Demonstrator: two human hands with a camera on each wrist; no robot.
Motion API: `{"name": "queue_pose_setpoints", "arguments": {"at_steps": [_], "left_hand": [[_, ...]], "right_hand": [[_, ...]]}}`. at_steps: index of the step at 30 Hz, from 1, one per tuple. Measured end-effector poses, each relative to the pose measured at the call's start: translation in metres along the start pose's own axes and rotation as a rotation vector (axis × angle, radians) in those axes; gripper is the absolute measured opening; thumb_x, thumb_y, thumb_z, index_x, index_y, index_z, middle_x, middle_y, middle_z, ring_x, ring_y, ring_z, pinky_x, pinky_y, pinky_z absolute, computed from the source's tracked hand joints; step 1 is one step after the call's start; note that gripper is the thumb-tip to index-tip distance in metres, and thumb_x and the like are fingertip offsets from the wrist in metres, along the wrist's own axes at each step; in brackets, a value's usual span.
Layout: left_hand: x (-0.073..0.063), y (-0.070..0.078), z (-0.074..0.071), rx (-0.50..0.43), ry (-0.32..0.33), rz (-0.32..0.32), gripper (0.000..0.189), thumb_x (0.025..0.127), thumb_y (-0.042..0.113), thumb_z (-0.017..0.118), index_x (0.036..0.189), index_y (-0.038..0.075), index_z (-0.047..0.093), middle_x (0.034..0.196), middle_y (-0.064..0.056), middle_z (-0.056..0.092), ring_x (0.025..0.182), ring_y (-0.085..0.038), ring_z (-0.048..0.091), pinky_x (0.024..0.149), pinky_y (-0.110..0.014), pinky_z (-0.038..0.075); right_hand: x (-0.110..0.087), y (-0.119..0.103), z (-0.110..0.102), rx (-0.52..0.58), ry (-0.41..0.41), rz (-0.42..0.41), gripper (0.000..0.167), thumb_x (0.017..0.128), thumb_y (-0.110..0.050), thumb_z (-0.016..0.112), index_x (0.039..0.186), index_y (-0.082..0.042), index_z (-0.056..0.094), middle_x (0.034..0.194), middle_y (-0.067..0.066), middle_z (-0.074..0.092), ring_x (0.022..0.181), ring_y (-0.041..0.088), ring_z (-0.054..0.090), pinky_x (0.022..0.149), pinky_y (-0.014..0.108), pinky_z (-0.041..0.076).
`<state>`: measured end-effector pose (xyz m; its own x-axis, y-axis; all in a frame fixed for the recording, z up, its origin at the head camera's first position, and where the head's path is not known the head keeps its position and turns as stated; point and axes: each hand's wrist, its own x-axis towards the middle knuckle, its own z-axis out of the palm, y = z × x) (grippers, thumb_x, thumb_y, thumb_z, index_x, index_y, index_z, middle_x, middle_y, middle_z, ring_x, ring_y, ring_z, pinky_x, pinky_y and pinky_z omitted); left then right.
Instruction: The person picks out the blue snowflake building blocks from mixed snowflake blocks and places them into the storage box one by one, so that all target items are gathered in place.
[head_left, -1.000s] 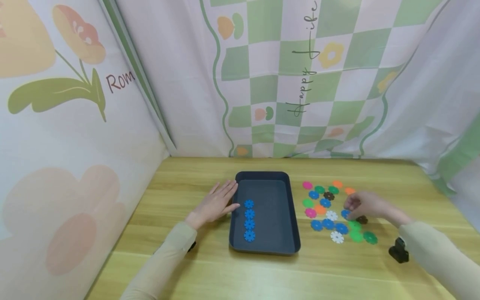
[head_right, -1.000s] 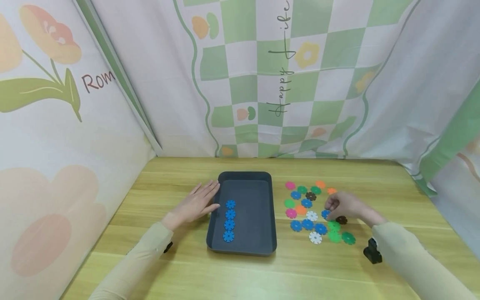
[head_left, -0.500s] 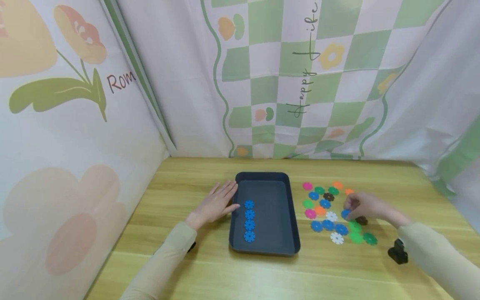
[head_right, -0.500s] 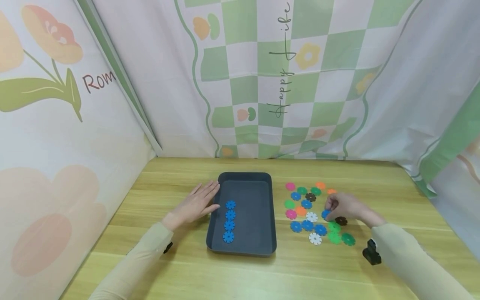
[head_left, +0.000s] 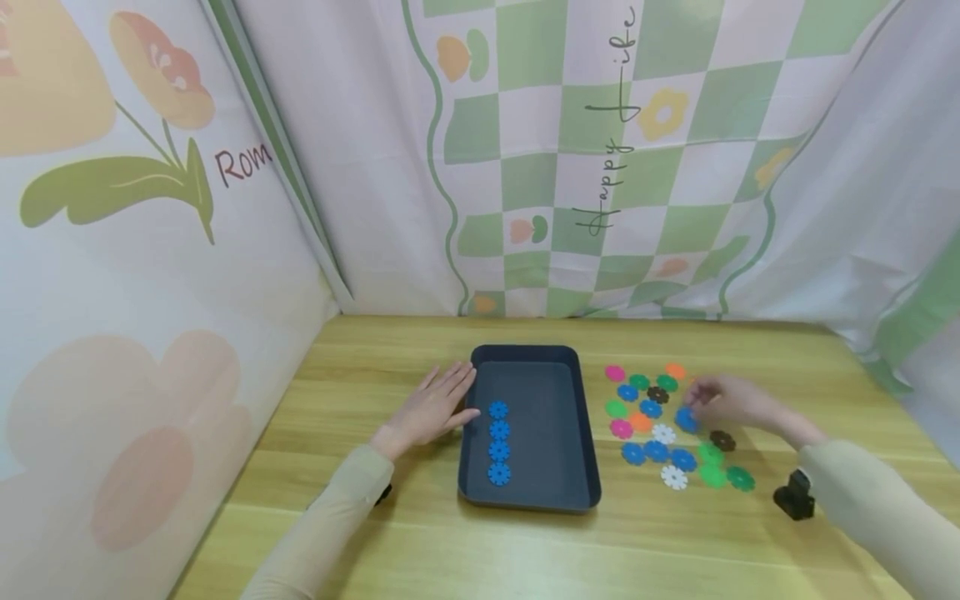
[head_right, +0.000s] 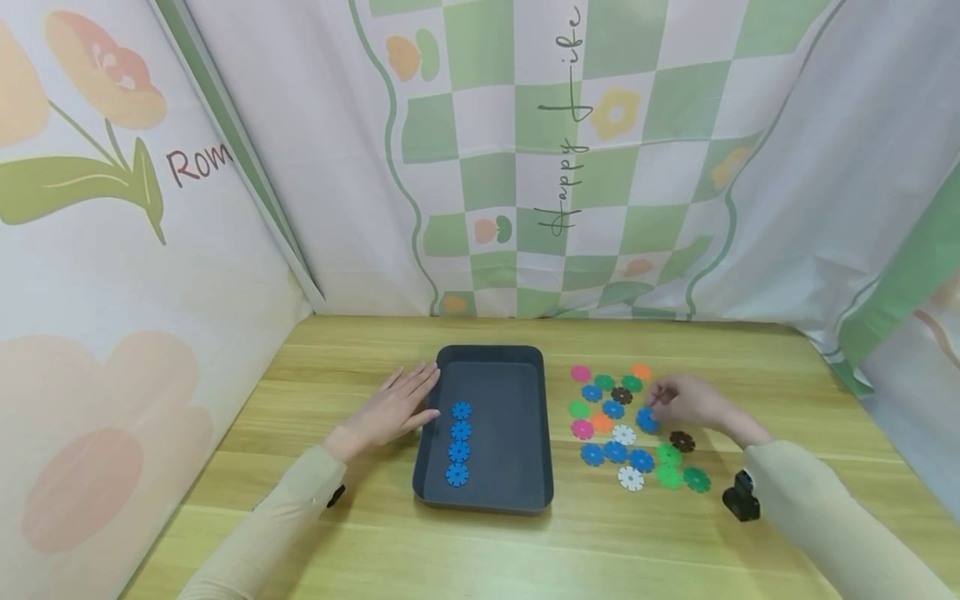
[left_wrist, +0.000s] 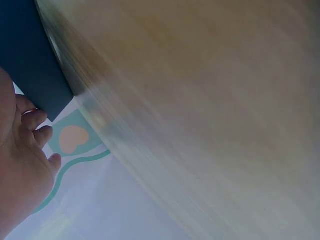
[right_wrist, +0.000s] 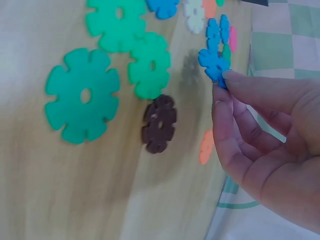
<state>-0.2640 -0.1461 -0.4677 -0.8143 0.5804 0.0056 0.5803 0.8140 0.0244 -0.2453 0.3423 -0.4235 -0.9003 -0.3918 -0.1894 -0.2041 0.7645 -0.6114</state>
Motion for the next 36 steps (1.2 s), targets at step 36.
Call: {"name": "queue_pose_setpoints", "arguments": {"at_steps": [36], "left_hand": [[-0.001, 0.001, 0.001, 0.002, 0.008, 0.005, 0.076, 0.103, 0.059, 0.034, 0.159, 0.012, 0.019, 0.168, -0.005, 0.016, 0.156, -0.024, 0.016, 0.127, -0.048, 0.016]], "right_hand": [[0.109, -0.119, 0.041, 0.280, -0.053, -0.028, 0.022, 0.094, -0.007, 0.063, 0.111, 0.007, 0.064, 0.100, 0.016, 0.069, 0.092, 0.018, 0.070, 0.090, 0.042, 0.059]]}}
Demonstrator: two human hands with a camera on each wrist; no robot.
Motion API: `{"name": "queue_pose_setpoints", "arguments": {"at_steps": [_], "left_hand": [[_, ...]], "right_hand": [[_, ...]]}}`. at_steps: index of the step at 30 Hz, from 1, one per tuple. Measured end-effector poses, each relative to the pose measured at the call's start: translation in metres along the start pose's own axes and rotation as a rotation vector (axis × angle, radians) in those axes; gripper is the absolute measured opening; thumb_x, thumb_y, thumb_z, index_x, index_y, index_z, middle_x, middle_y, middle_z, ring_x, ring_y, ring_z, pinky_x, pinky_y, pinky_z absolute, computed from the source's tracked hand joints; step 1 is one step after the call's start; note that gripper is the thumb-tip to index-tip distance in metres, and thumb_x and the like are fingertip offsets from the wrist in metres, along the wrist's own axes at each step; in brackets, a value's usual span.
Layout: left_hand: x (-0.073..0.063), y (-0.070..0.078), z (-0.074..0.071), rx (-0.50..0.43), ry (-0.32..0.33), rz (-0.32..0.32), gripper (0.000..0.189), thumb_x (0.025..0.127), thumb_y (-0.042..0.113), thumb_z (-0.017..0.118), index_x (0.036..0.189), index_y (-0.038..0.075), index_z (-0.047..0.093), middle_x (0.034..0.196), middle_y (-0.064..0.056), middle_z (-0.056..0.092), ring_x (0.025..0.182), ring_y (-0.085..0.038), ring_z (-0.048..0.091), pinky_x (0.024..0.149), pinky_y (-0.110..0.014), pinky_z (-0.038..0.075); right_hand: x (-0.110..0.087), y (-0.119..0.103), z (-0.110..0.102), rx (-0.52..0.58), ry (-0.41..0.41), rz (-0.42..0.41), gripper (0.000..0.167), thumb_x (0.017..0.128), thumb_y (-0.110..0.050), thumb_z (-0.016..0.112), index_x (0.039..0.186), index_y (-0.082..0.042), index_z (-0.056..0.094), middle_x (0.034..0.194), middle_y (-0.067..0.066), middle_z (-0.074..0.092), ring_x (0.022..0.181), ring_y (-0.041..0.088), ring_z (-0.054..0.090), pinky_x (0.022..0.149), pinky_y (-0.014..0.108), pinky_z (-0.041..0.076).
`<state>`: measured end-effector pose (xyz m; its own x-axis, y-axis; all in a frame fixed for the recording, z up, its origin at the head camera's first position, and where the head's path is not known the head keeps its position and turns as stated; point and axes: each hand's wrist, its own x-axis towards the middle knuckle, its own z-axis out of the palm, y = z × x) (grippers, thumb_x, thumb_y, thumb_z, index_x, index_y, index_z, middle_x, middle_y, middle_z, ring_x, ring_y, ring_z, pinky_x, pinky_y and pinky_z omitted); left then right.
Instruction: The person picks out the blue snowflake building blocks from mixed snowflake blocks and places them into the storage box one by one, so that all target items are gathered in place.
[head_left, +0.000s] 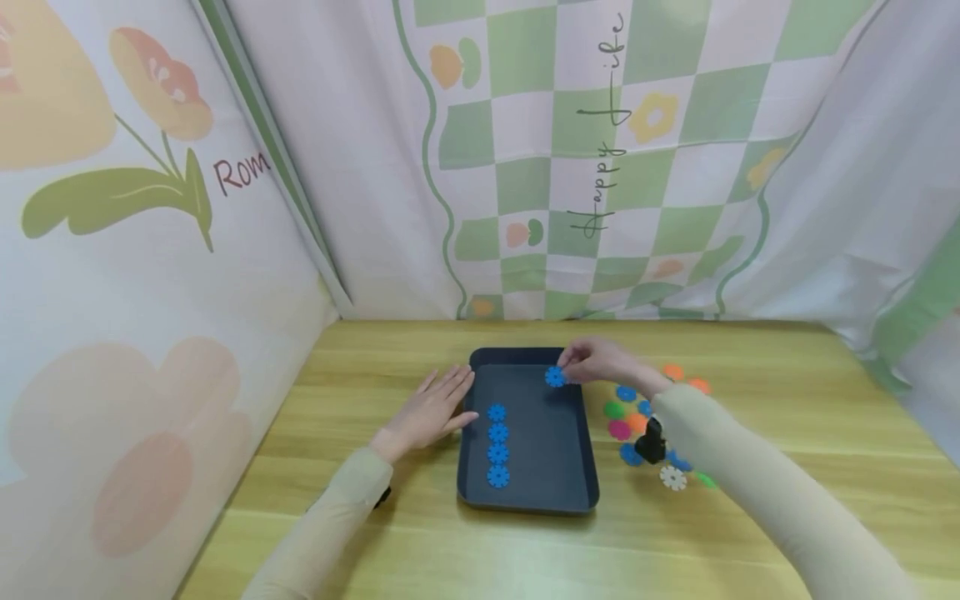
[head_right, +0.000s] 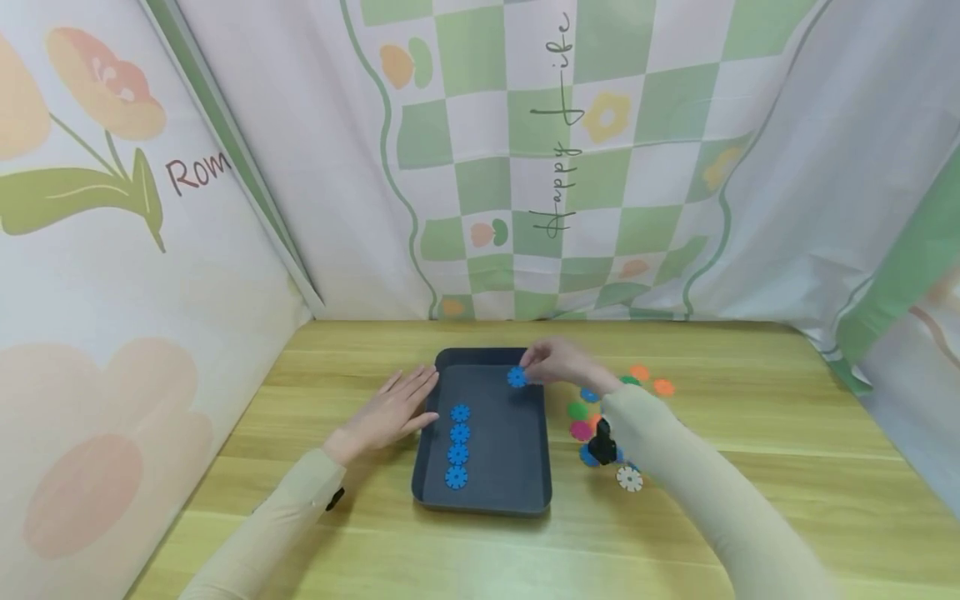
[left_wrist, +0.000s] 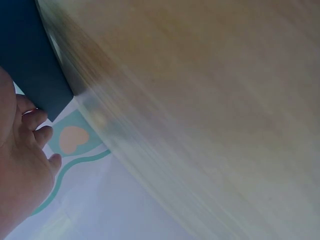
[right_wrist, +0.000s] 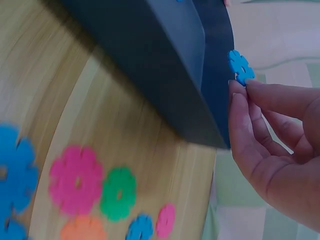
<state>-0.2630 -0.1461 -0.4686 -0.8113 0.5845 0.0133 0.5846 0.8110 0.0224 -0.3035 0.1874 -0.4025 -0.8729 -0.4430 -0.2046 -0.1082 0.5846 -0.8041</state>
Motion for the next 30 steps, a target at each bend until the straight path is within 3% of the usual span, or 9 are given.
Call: {"name": "queue_pose_setpoints", "arguments": {"at_steps": [5, 11, 16, 22, 30], "left_hand": [[0.000, -0.001, -0.001, -0.002, 0.000, 0.004, 0.075, 0.103, 0.057, 0.036, 0.159, 0.011, 0.019, 0.168, -0.006, 0.017, 0.156, -0.024, 0.017, 0.127, -0.049, 0.016], [0.000, -0.001, -0.001, -0.009, -0.006, 0.007, 0.075, 0.103, 0.058, 0.034, 0.159, 0.011, 0.018, 0.168, -0.007, 0.018, 0.156, -0.025, 0.017, 0.127, -0.050, 0.016], [0.000, -0.001, -0.001, -0.007, 0.002, 0.001, 0.075, 0.103, 0.058, 0.034, 0.159, 0.012, 0.019, 0.167, -0.006, 0.018, 0.156, -0.024, 0.017, 0.127, -0.050, 0.017], [0.002, -0.001, -0.001, -0.002, -0.002, 0.000, 0.074, 0.103, 0.058, 0.033, 0.160, 0.012, 0.019, 0.168, -0.004, 0.018, 0.156, -0.023, 0.017, 0.127, -0.048, 0.016], [0.001, 0.000, -0.001, -0.002, -0.001, 0.001, 0.073, 0.103, 0.058, 0.033, 0.160, 0.012, 0.020, 0.167, -0.004, 0.018, 0.156, -0.023, 0.017, 0.127, -0.048, 0.016]], "right_hand": [[0.016, -0.008, 0.018, 0.030, -0.002, -0.022, 0.020, 0.093, -0.003, 0.063, 0.109, 0.009, 0.064, 0.096, 0.015, 0.068, 0.088, 0.017, 0.070, 0.088, 0.037, 0.060], [0.032, -0.013, 0.038, 0.026, -0.010, -0.048, 0.018, 0.093, -0.001, 0.063, 0.106, 0.011, 0.065, 0.095, 0.020, 0.068, 0.088, 0.024, 0.071, 0.086, 0.040, 0.061], [0.041, -0.019, 0.052, 0.053, 0.004, -0.010, 0.016, 0.092, 0.000, 0.063, 0.104, 0.011, 0.065, 0.099, 0.021, 0.070, 0.088, 0.024, 0.072, 0.087, 0.042, 0.061], [0.047, -0.025, 0.066, 0.036, 0.064, 0.040, 0.013, 0.089, 0.001, 0.066, 0.099, 0.009, 0.069, 0.091, 0.018, 0.072, 0.078, 0.020, 0.072, 0.080, 0.040, 0.062], [0.056, -0.028, 0.078, 0.023, 0.095, 0.113, 0.012, 0.088, -0.001, 0.068, 0.099, 0.004, 0.072, 0.089, 0.012, 0.072, 0.077, 0.018, 0.072, 0.077, 0.035, 0.062]]}}
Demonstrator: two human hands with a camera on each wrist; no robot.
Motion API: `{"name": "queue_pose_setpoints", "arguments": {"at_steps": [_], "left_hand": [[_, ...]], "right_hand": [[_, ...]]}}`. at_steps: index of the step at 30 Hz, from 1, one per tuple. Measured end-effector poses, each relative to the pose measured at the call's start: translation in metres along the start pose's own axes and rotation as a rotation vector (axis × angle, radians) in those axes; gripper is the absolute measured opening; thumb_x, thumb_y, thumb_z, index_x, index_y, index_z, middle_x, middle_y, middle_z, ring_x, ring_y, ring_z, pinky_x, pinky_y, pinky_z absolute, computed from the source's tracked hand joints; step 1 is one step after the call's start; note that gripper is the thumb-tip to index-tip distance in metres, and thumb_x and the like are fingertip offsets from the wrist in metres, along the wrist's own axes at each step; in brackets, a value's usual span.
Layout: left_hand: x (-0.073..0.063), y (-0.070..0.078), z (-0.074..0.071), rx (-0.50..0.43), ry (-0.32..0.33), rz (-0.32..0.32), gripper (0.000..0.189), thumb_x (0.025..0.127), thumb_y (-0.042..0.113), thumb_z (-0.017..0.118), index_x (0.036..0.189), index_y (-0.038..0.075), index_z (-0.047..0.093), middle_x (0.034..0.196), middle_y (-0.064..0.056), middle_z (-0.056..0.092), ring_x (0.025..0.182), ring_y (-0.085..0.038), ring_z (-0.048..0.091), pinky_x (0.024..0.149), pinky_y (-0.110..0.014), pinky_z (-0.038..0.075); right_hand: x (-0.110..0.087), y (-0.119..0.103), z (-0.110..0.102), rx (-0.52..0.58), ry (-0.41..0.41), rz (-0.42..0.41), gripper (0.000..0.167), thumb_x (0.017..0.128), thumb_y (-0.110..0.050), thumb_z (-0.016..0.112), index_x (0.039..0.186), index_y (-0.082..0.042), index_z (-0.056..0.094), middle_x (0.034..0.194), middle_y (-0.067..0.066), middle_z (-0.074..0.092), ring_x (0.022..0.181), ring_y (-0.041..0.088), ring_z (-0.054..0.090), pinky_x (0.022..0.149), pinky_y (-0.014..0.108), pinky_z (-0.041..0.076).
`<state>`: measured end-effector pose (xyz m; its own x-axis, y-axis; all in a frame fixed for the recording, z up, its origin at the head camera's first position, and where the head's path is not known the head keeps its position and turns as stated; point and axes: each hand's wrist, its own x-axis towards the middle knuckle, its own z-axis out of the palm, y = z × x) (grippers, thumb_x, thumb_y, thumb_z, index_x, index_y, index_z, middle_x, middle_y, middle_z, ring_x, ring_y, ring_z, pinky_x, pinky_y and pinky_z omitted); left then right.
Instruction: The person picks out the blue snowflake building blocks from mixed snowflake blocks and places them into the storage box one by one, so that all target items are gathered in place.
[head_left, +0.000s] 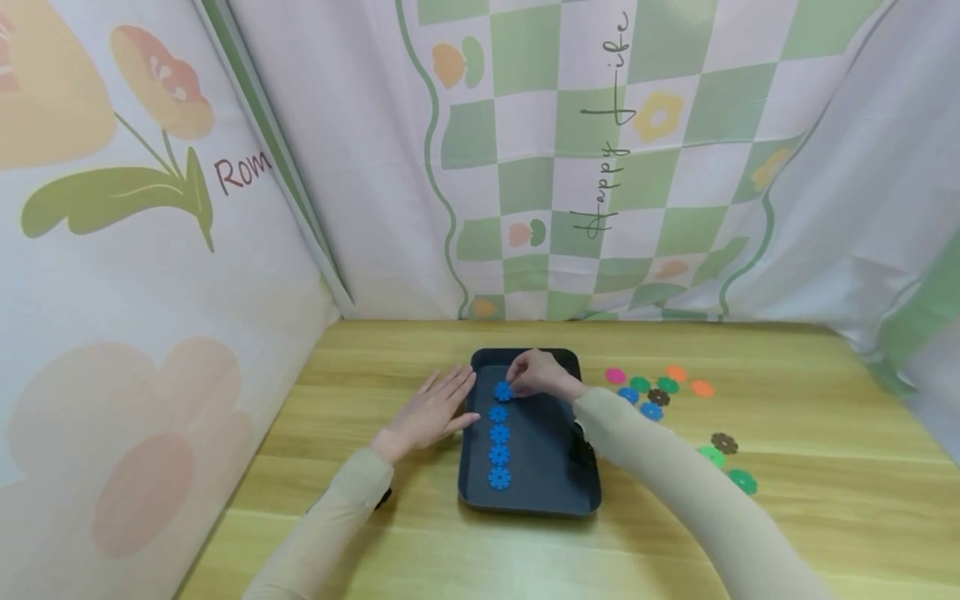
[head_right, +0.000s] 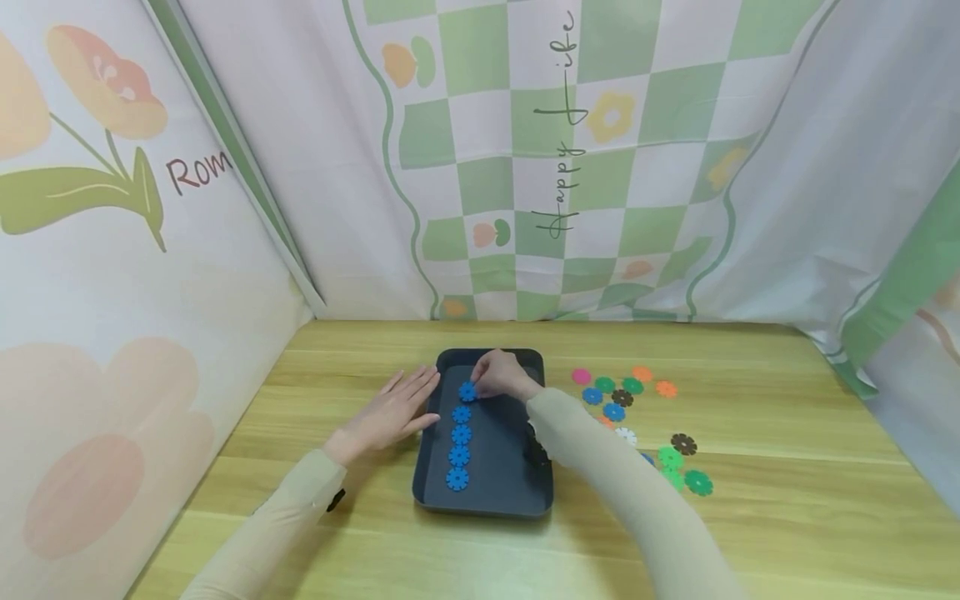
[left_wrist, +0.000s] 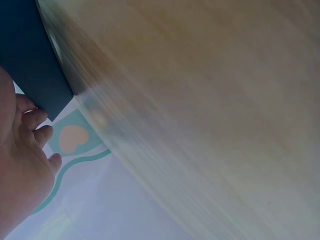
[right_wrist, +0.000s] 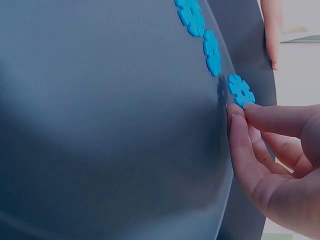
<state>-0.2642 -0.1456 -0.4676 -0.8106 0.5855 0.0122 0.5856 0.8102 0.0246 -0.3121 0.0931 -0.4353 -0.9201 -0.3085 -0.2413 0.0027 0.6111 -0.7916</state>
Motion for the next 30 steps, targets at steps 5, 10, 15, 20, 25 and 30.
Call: {"name": "queue_pose_setpoints", "arguments": {"at_steps": [5, 10, 15, 20, 25, 30], "left_hand": [[-0.0005, 0.0005, 0.0002, -0.004, 0.010, 0.006, 0.073, 0.104, 0.057, 0.033, 0.159, 0.012, 0.020, 0.167, -0.005, 0.019, 0.156, -0.023, 0.018, 0.127, -0.049, 0.018], [-0.0013, 0.0009, -0.0007, 0.003, 0.008, 0.007, 0.074, 0.103, 0.058, 0.033, 0.159, 0.011, 0.020, 0.167, -0.005, 0.018, 0.156, -0.024, 0.019, 0.127, -0.049, 0.018], [-0.0006, 0.0000, -0.0005, 0.010, 0.006, 0.009, 0.074, 0.104, 0.058, 0.033, 0.159, 0.011, 0.020, 0.167, -0.005, 0.018, 0.155, -0.024, 0.019, 0.127, -0.049, 0.018], [0.0001, -0.0007, -0.0012, 0.000, 0.007, 0.012, 0.074, 0.103, 0.056, 0.035, 0.159, 0.010, 0.021, 0.167, -0.007, 0.019, 0.155, -0.026, 0.020, 0.127, -0.049, 0.018], [0.0005, -0.0005, -0.0019, 0.008, 0.007, 0.016, 0.074, 0.103, 0.057, 0.035, 0.159, 0.010, 0.021, 0.167, -0.007, 0.019, 0.155, -0.026, 0.020, 0.126, -0.049, 0.019], [-0.0002, 0.0005, -0.0025, 0.005, 0.020, 0.019, 0.074, 0.104, 0.056, 0.036, 0.158, 0.009, 0.023, 0.166, -0.008, 0.022, 0.155, -0.026, 0.022, 0.126, -0.050, 0.020]], "right_hand": [[0.0024, -0.0014, 0.0053, -0.021, 0.014, 0.008, 0.012, 0.087, -0.001, 0.069, 0.097, 0.004, 0.072, 0.087, 0.010, 0.072, 0.074, 0.016, 0.071, 0.076, 0.034, 0.063], [0.0032, -0.0040, 0.0088, -0.018, 0.019, 0.029, 0.012, 0.089, -0.002, 0.069, 0.098, 0.005, 0.072, 0.085, 0.012, 0.071, 0.075, 0.020, 0.072, 0.076, 0.035, 0.063], [0.0032, -0.0064, 0.0101, -0.027, 0.022, 0.036, 0.011, 0.088, -0.002, 0.070, 0.097, 0.005, 0.073, 0.085, 0.011, 0.071, 0.075, 0.020, 0.072, 0.075, 0.034, 0.063], [0.0027, -0.0078, 0.0107, -0.027, 0.021, 0.032, 0.011, 0.087, 0.000, 0.070, 0.097, 0.006, 0.072, 0.083, 0.011, 0.071, 0.072, 0.018, 0.072, 0.073, 0.033, 0.063], [0.0028, -0.0070, 0.0102, -0.042, 0.020, 0.022, 0.012, 0.086, -0.001, 0.072, 0.096, 0.005, 0.073, 0.084, 0.011, 0.072, 0.071, 0.016, 0.072, 0.071, 0.031, 0.063], [0.0027, -0.0058, 0.0101, -0.066, 0.015, 0.019, 0.012, 0.087, -0.003, 0.072, 0.096, 0.004, 0.073, 0.085, 0.012, 0.073, 0.072, 0.016, 0.072, 0.072, 0.032, 0.063]]}}
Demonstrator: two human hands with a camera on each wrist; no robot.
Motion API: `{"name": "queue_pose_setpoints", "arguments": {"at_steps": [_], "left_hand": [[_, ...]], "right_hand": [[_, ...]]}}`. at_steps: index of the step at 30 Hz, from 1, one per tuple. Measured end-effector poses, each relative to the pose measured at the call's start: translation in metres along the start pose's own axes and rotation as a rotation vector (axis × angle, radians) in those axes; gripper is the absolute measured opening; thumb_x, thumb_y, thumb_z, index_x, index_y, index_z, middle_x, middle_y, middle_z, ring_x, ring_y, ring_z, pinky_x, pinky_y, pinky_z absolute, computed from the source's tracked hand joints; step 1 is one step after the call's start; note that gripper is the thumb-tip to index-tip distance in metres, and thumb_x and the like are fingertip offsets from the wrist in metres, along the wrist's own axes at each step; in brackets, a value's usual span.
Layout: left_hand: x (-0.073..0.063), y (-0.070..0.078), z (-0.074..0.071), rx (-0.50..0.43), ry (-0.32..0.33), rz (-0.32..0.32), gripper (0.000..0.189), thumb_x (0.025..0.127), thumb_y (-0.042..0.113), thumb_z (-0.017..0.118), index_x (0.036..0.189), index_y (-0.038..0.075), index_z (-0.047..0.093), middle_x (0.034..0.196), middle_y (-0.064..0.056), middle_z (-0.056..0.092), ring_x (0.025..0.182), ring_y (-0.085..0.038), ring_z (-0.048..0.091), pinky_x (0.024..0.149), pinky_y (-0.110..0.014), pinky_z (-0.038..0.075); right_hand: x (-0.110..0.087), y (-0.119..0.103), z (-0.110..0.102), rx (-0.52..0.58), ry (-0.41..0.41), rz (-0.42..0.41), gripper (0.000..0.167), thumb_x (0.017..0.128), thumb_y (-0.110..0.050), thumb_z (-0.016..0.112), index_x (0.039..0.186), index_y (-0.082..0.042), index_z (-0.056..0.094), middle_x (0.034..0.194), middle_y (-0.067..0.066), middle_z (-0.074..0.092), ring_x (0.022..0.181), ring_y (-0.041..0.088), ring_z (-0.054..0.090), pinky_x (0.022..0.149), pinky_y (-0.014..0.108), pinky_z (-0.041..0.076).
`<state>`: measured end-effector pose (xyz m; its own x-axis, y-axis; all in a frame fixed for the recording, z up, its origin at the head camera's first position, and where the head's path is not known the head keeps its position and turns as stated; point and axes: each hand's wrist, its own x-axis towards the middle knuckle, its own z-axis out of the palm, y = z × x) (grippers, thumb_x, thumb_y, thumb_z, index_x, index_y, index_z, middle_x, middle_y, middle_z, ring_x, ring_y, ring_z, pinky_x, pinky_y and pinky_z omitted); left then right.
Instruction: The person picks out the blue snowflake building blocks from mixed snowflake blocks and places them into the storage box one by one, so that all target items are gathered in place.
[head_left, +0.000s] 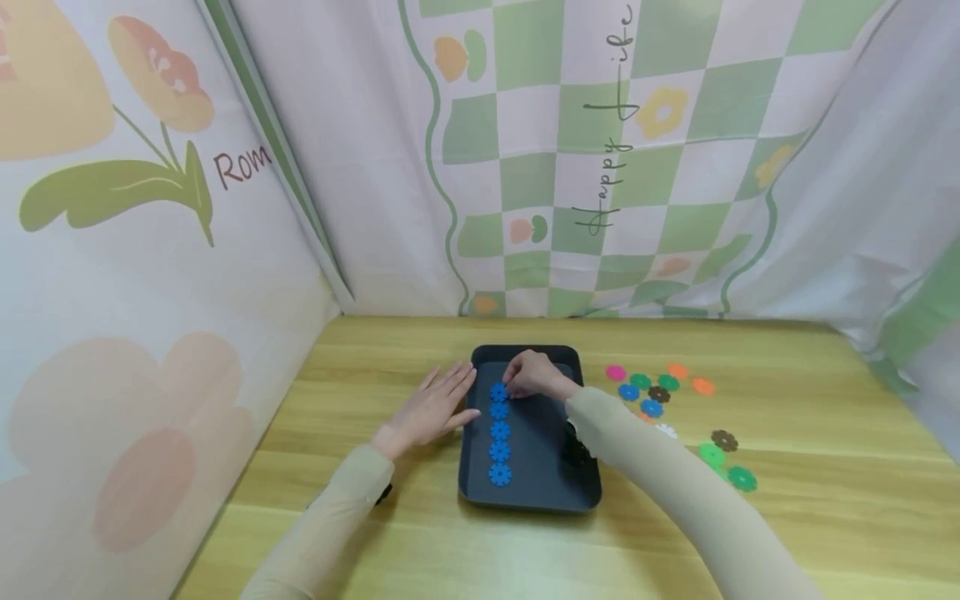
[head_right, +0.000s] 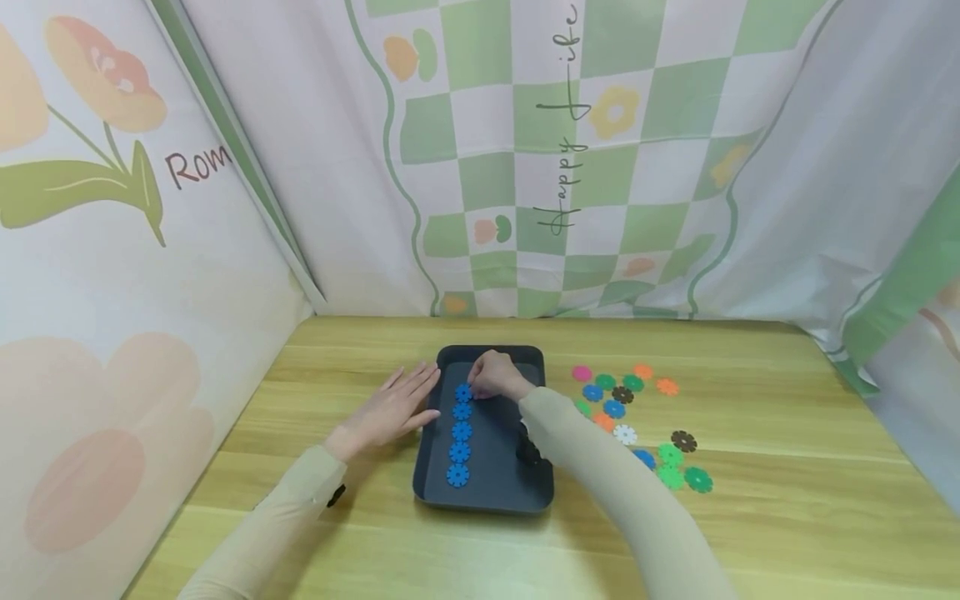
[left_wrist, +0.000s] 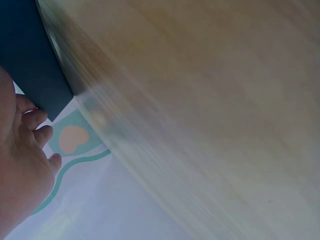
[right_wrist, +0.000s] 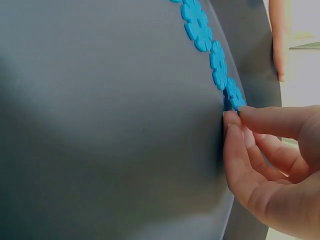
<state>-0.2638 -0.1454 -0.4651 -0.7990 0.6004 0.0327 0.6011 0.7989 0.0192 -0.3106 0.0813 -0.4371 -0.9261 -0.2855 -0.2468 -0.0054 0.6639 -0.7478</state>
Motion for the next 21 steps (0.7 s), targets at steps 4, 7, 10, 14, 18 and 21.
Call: {"name": "queue_pose_setpoints", "arguments": {"at_steps": [4, 7, 10, 14, 18, 21], "left_hand": [[0.000, 0.001, -0.001, 0.005, 0.003, 0.001, 0.074, 0.104, 0.056, 0.036, 0.158, 0.008, 0.024, 0.166, -0.009, 0.023, 0.154, -0.026, 0.023, 0.125, -0.051, 0.021], [0.000, 0.001, -0.001, 0.006, 0.001, 0.003, 0.073, 0.104, 0.055, 0.037, 0.158, 0.008, 0.024, 0.166, -0.009, 0.023, 0.154, -0.026, 0.023, 0.125, -0.051, 0.021], [0.000, 0.001, 0.000, 0.001, -0.006, 0.001, 0.074, 0.103, 0.056, 0.037, 0.158, 0.009, 0.024, 0.166, -0.008, 0.022, 0.155, -0.026, 0.022, 0.126, -0.051, 0.020], [0.001, 0.001, 0.001, 0.002, -0.008, 0.001, 0.074, 0.104, 0.056, 0.036, 0.159, 0.009, 0.022, 0.167, -0.008, 0.021, 0.155, -0.026, 0.021, 0.126, -0.051, 0.020], [0.000, 0.001, 0.001, -0.008, 0.017, 0.007, 0.074, 0.103, 0.055, 0.038, 0.158, 0.007, 0.024, 0.166, -0.010, 0.024, 0.154, -0.027, 0.024, 0.125, -0.052, 0.022], [0.000, 0.001, 0.001, -0.020, 0.025, 0.010, 0.074, 0.103, 0.055, 0.038, 0.158, 0.007, 0.024, 0.165, -0.010, 0.024, 0.154, -0.027, 0.025, 0.125, -0.052, 0.022]], "right_hand": [[0.000, 0.000, 0.000, -0.002, 0.003, 0.007, 0.012, 0.087, -0.003, 0.072, 0.097, 0.004, 0.073, 0.089, 0.013, 0.073, 0.073, 0.016, 0.072, 0.072, 0.031, 0.062], [-0.001, 0.001, -0.001, 0.000, 0.001, 0.008, 0.014, 0.087, -0.003, 0.072, 0.098, 0.004, 0.073, 0.091, 0.014, 0.074, 0.075, 0.018, 0.073, 0.072, 0.031, 0.062], [-0.004, 0.001, -0.004, -0.007, -0.007, 0.011, 0.014, 0.087, -0.005, 0.073, 0.098, 0.003, 0.074, 0.088, 0.012, 0.074, 0.075, 0.018, 0.073, 0.073, 0.032, 0.062], [-0.010, -0.001, -0.012, -0.038, -0.018, -0.011, 0.012, 0.088, -0.008, 0.073, 0.097, 0.000, 0.074, 0.084, 0.009, 0.074, 0.074, 0.018, 0.072, 0.074, 0.032, 0.062], [-0.018, -0.002, -0.023, -0.060, -0.021, -0.075, 0.010, 0.088, -0.007, 0.071, 0.095, 0.001, 0.072, 0.087, 0.012, 0.074, 0.076, 0.019, 0.072, 0.073, 0.032, 0.061], [-0.027, -0.002, -0.032, -0.069, -0.032, -0.122, 0.011, 0.089, -0.005, 0.069, 0.096, 0.003, 0.069, 0.092, 0.016, 0.073, 0.080, 0.022, 0.073, 0.075, 0.036, 0.062]]}}
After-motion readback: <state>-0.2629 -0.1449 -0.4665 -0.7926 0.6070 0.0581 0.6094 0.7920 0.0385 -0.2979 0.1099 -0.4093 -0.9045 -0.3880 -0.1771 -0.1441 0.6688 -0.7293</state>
